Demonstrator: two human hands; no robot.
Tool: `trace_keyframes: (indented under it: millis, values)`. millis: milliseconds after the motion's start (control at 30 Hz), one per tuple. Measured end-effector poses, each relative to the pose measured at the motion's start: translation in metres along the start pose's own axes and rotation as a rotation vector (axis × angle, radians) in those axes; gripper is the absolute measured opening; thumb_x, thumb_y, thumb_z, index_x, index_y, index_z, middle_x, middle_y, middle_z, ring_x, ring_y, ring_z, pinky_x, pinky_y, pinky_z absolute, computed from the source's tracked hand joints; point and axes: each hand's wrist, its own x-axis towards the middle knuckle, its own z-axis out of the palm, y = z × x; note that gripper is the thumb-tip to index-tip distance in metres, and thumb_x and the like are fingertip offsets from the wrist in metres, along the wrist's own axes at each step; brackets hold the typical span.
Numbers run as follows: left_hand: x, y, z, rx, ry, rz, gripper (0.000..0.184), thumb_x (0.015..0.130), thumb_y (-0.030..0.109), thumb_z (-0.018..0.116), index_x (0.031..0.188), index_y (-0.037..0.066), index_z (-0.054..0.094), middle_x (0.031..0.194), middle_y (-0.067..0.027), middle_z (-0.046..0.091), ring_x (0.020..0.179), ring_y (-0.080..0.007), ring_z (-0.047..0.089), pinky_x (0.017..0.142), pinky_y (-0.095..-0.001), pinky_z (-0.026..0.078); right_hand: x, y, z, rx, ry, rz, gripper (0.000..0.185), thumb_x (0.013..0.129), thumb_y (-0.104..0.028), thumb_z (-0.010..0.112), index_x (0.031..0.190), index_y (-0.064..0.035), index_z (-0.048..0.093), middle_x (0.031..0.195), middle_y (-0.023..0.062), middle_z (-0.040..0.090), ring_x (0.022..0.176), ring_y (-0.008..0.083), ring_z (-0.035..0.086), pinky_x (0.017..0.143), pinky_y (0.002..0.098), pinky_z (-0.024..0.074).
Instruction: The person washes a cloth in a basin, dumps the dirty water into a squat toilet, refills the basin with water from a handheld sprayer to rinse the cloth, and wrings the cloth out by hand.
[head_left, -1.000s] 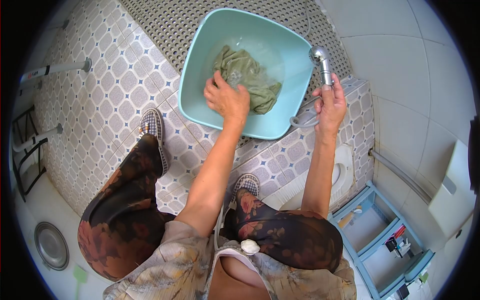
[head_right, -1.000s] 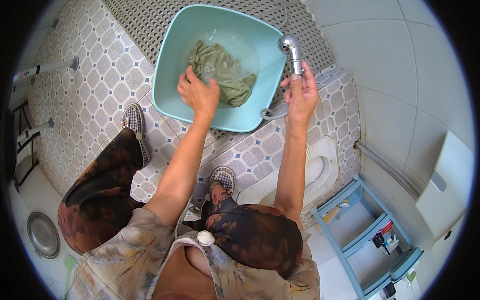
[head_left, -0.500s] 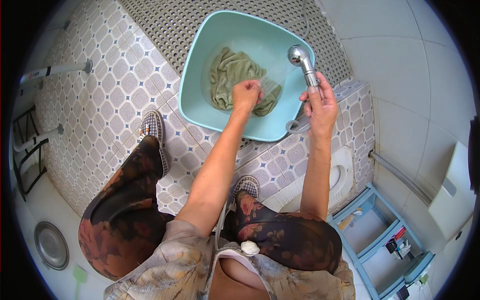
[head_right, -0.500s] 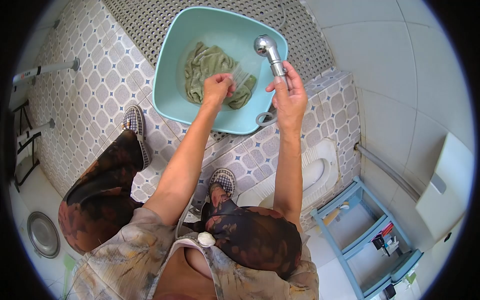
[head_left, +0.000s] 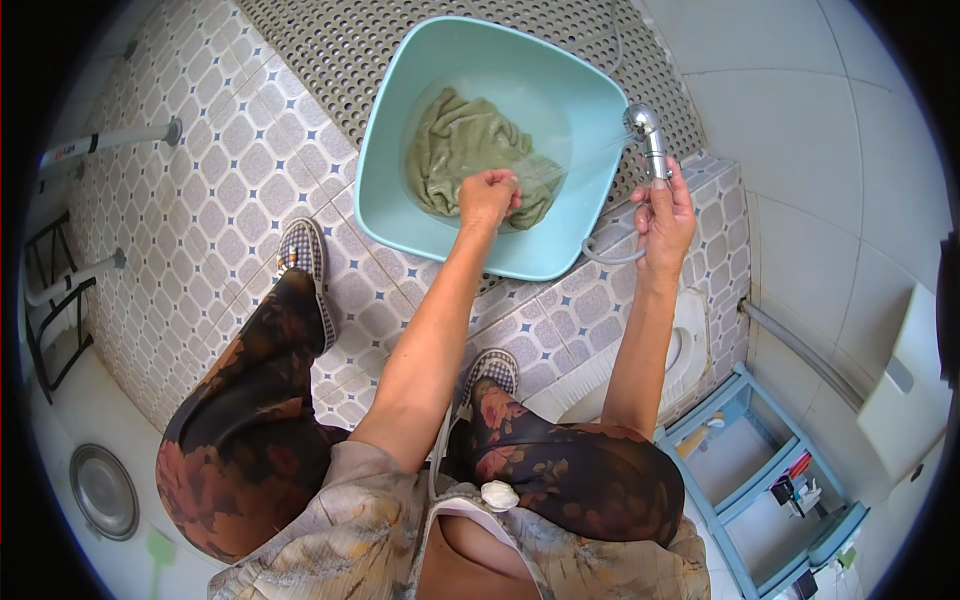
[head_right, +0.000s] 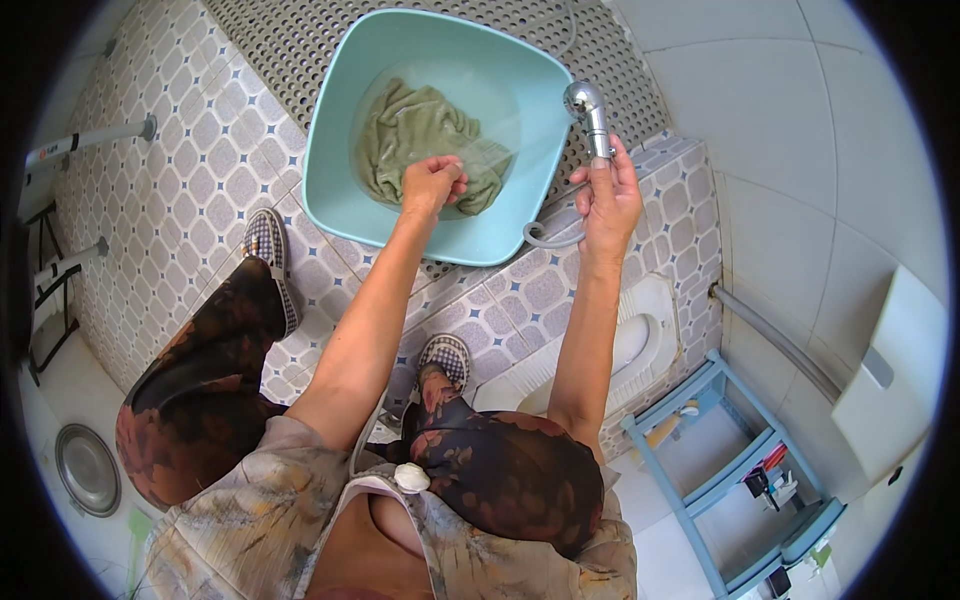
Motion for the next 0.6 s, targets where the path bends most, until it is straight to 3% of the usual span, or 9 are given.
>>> trace_keyframes:
  millis: [600]
  values:
    - [0.0016,-0.0059,-0.0004,-0.007,0.016,-0.006,0.023,0.083,0.005,0.060,0.105,-0.002,0.062,0.080,-0.0078,0.068,0.063,-0.0120,0.064,0.053,-0.0238,0.048,-0.0028,-0.0038,0.0092,0.043,0.066,-0.054,0.042,0.094,-0.011,0.058,0.133,0.0014,0.045,0.079,0.0064,0.061,0.060,0.0043,0.054,0.042,0.0148,0.0351]
